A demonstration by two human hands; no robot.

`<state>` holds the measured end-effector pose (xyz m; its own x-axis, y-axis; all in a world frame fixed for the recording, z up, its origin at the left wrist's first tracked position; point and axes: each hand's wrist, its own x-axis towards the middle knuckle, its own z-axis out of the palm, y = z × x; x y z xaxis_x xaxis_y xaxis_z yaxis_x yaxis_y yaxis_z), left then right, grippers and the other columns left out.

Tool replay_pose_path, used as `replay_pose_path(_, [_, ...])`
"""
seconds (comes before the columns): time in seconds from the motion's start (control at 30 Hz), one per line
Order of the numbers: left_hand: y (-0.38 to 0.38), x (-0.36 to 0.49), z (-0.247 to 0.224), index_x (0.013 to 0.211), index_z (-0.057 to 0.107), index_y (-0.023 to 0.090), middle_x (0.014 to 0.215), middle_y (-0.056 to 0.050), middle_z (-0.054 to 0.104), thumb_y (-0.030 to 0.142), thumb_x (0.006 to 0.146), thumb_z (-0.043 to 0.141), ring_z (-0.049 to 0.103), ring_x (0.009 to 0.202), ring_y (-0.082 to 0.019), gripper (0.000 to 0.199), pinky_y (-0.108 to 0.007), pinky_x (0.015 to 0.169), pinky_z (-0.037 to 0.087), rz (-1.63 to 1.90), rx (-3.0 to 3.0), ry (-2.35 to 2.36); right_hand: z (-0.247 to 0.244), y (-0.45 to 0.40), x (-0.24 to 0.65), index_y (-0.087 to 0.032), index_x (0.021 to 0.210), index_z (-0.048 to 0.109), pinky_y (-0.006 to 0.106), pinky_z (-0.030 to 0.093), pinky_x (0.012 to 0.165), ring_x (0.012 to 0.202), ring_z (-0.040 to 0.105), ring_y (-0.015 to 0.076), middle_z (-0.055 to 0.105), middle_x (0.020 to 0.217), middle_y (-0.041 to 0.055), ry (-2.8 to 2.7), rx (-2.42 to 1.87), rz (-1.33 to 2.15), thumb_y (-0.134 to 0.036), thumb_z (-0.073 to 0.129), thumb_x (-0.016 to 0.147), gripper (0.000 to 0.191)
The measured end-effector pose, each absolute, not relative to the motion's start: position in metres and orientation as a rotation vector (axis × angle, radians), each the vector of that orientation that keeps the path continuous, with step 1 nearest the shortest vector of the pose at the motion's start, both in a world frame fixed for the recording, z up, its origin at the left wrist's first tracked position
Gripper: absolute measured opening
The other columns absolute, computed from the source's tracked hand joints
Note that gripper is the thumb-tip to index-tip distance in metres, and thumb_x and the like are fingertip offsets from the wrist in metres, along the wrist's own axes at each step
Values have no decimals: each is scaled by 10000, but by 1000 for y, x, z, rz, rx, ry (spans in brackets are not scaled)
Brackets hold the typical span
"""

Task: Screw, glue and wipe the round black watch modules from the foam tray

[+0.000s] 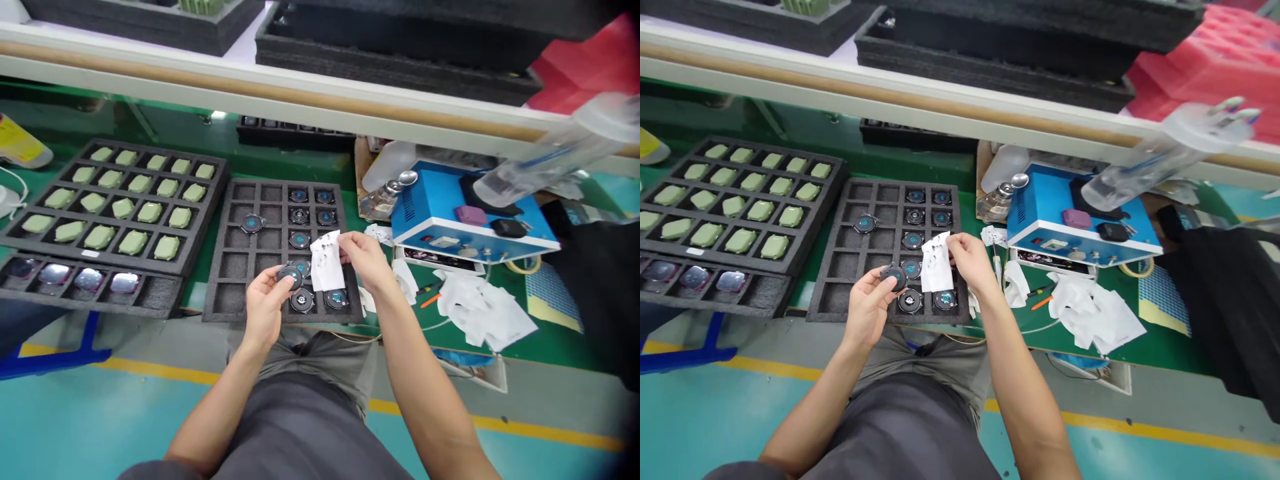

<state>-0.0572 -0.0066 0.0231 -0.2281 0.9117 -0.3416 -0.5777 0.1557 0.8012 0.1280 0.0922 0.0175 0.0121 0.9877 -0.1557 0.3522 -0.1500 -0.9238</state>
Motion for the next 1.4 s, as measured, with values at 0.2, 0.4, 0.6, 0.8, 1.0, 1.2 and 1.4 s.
replay_pose_path(0.2, [-7,-56,22,872,719,161,843,-25,723,272,639,885,675,753,-137,308,-277,717,571,1440,433,1124,20,82,132,-140,859,709,264,523,571,613,622,129,703,707,42,-1160,-1482,1366,-510,721,674,413])
replay_pose_path(0.4, [-6,-57,20,890,727,162,867,-29,733,265,653,881,670,762,-128,301,-253,697,564,1425,435,1130,22,83,134,-140,775,745,271,533,577,620,638,136,728,706,52,-1061,-1438,1434,-463,833,580,387])
replay_pose_path(0.6, [-8,-58,32,873,705,154,862,-33,723,269,659,881,688,786,-148,300,-301,751,594,1368,358,1043,23,60,123,-188,849,759,311,557,703,712,650,147,748,803,28,-957,-1297,1301,-454,821,684,319])
replay_pose_path(0.8, [-9,-41,40,898,699,174,892,-38,728,280,685,865,698,795,-154,290,-317,779,604,1367,357,1025,20,16,101,-204,939,745,304,528,645,706,642,168,732,792,30,-878,-1293,1157,-485,724,820,305])
replay_pose_path(1.0, [-10,-27,36,892,701,186,894,-26,729,288,687,865,694,770,-140,282,-294,758,602,1416,370,1042,19,5,93,-202,953,742,274,515,647,695,629,145,745,802,20,-764,-1302,1111,-449,760,804,289])
replay_pose_path(1.2, [-12,-20,35,902,703,196,888,-29,735,298,689,863,696,772,-146,285,-299,778,598,1428,363,1086,24,9,91,-211,895,710,229,470,586,626,561,98,683,730,-22,-599,-1221,1174,-394,801,769,240])
replay_pose_path(1.4, [-12,-17,32,915,691,191,881,-24,730,303,672,878,702,789,-155,327,-326,806,606,1429,345,1093,27,17,99,-208,852,665,197,486,514,605,570,90,664,732,-31,-382,-1134,1364,-415,831,727,293])
